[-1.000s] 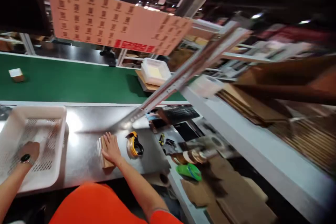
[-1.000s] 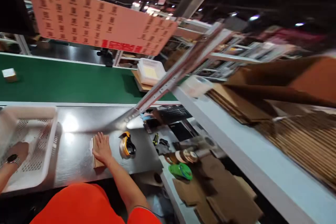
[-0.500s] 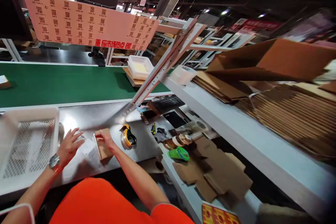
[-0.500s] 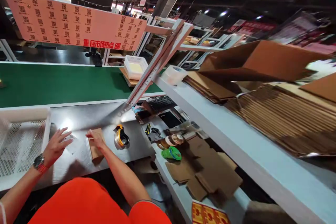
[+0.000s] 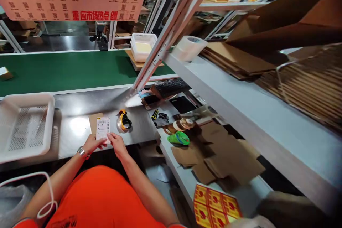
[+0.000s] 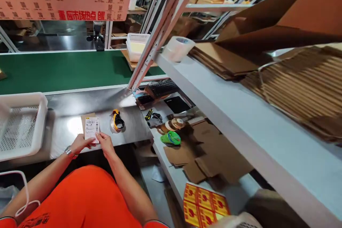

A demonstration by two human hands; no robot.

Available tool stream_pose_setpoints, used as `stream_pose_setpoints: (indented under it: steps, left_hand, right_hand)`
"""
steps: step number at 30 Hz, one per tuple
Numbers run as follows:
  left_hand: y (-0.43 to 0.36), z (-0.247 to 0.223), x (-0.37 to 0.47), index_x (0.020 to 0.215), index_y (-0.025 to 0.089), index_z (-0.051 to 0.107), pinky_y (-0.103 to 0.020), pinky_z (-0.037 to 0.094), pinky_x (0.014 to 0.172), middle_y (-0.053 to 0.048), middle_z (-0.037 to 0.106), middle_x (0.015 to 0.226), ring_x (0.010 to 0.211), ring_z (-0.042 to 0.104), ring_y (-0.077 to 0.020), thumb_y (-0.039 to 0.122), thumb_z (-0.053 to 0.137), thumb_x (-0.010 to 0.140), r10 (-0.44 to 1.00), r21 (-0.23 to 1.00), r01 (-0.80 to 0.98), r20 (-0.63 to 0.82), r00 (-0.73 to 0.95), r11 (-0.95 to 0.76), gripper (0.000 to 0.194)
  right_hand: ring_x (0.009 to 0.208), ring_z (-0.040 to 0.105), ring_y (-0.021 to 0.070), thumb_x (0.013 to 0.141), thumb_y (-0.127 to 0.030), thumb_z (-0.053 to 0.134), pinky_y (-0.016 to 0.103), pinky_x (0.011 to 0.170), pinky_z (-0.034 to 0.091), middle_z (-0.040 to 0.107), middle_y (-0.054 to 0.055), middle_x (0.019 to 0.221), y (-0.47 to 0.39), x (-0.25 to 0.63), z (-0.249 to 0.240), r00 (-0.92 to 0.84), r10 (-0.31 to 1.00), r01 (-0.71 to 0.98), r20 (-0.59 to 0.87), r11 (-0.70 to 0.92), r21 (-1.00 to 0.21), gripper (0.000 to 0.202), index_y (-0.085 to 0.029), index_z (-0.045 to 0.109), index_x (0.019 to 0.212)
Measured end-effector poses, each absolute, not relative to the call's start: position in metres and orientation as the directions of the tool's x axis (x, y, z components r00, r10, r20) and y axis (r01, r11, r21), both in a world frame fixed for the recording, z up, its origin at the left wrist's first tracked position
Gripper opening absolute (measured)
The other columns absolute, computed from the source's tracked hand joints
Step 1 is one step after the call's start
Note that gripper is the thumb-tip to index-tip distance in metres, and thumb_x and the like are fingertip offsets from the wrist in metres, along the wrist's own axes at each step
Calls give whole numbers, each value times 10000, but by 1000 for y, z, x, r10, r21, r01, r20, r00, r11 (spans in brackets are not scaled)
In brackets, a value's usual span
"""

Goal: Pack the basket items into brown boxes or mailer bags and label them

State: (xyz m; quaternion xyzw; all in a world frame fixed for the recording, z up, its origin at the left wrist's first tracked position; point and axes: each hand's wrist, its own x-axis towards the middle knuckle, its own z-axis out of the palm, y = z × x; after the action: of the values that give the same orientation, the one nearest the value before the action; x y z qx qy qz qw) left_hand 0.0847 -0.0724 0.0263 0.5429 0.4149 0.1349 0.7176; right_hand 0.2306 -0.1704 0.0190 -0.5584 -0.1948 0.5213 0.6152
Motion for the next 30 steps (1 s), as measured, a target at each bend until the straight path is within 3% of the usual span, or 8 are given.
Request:
stream_pose_setpoints:
  steps: [3,11,24,30]
  left_hand:
    - [-101,29,104,975,104,846,-251,617,556,-163,865,981,722,803,-224,415,996,739,705,863,236,-501,501,446,418]
    - [-153,27,130,1042,84,844,-262,651,580,-187,870,1061,795,840,-253,334,981,781,719,839,244,-544,433,487,387]
    - [-182,31,157,1018,67,834,-302,676,630,-193,866,998,820,847,-279,321,988,784,715,844,256,-535,449,471,379]
    - [-180,38,166,1041,84,815,-316,650,639,-190,850,977,847,836,-296,371,948,817,660,838,420,-537,526,347,387]
  right_hand:
    - [902,780,262,731,-768,894,403,861,631,838,66,931,-205,237,18,347,855,-546,-386,-150,-825,592,-214,835,932]
    - [997,808,249,703,-640,984,367,863,654,853,91,1022,-276,257,3,339,816,-674,-468,-137,-726,552,-190,834,987]
    - [968,808,268,678,-609,992,381,819,654,855,100,975,-306,282,3,384,800,-662,-462,-110,-741,529,-182,854,960]
    - [872,783,255,710,-601,948,402,849,626,857,78,916,-305,285,3,494,769,-555,-406,-81,-828,451,-200,888,910]
